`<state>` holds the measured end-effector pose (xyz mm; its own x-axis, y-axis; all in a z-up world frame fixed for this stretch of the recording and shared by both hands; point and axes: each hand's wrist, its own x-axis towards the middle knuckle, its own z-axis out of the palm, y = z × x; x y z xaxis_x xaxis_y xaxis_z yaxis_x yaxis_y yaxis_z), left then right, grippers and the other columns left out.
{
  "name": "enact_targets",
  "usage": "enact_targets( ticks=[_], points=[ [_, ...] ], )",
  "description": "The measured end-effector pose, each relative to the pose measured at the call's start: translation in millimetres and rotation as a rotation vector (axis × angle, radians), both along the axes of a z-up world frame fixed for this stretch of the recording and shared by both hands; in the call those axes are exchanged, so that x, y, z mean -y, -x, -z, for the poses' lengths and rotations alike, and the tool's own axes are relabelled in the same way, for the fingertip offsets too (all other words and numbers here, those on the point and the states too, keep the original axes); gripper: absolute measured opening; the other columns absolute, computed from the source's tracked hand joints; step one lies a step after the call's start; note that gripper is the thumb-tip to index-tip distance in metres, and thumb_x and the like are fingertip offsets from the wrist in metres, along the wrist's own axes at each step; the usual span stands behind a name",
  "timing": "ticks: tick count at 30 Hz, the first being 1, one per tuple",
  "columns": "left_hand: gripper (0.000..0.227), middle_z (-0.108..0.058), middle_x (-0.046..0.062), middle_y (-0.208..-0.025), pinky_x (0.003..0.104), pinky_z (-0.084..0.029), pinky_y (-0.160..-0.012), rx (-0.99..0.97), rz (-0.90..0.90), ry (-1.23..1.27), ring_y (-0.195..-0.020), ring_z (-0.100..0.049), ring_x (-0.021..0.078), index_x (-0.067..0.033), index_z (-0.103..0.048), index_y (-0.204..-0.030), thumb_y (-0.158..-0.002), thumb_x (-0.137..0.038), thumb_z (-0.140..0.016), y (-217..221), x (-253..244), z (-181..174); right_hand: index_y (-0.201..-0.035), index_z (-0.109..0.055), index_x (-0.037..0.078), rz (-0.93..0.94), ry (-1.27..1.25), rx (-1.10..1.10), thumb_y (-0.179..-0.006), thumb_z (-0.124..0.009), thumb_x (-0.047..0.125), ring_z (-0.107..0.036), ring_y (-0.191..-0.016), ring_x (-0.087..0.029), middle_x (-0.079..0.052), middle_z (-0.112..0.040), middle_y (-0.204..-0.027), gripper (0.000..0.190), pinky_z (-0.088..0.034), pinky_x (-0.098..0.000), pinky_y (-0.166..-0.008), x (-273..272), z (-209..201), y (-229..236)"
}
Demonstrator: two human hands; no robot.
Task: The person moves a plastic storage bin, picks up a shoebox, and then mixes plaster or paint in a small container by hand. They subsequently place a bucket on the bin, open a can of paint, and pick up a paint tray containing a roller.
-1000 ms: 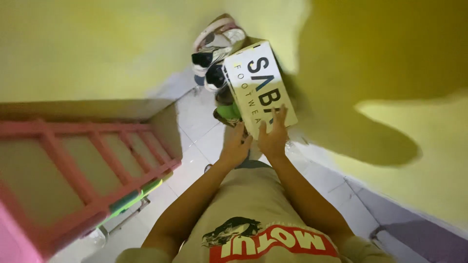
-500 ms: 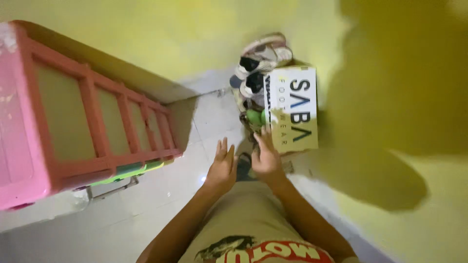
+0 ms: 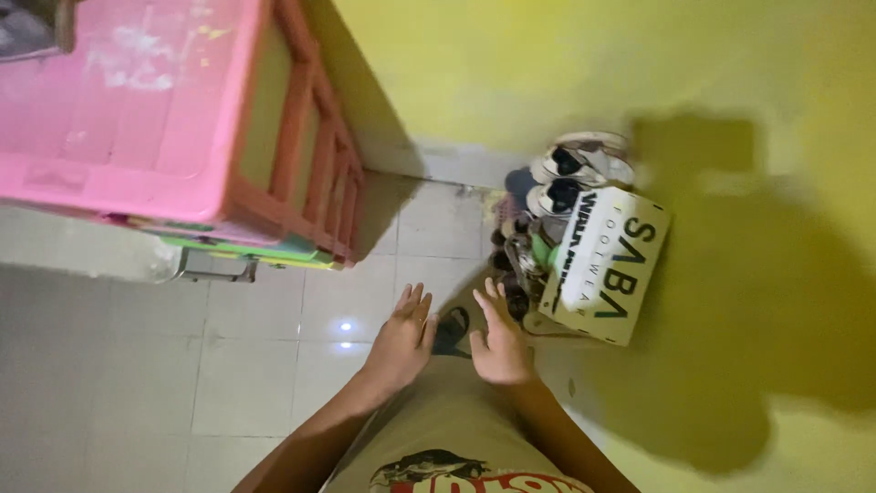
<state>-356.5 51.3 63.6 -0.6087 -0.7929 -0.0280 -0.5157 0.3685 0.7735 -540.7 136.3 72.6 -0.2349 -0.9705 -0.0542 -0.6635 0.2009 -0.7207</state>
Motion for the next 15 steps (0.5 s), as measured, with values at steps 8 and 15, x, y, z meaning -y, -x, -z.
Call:
enact_targets(
  ticks=[8, 15],
  points=[
    [0.042, -0.049, 0.033, -0.146, 0.047, -0.041, -0.112, -0.035, -0.153, -0.035, -0.144, -0.037, 0.0486, 0.0113, -0.058, -0.132, -0.101, -0.016, -0.054, -50, -5, 0, -0.15, -0.041, -0.001, -0.113, -0.009, 0.051, -0.092, -0.061, 0.002, -0.025, -0.153, -0.04, -0.026, -0.031, -0.162, 0.061, -0.031, -0.0425, -0.119, 25, -20, -40],
    [0.038, -0.065, 0.033, -0.127, 0.046, -0.035, -0.123, -0.203, -0.407, -0.145, -0.142, -0.049, 0.043, 0.0057, -0.061, -0.132, -0.106, -0.018, -0.048, -79, -13, -4, -0.144, -0.046, -0.005, -0.337, 0.06, 0.068, -0.088, -0.064, 0.006, -0.04, -0.146, -0.041, -0.031, -0.043, -0.154, 0.059, -0.035, -0.043, -0.117, 63, -8, -63]
  ],
)
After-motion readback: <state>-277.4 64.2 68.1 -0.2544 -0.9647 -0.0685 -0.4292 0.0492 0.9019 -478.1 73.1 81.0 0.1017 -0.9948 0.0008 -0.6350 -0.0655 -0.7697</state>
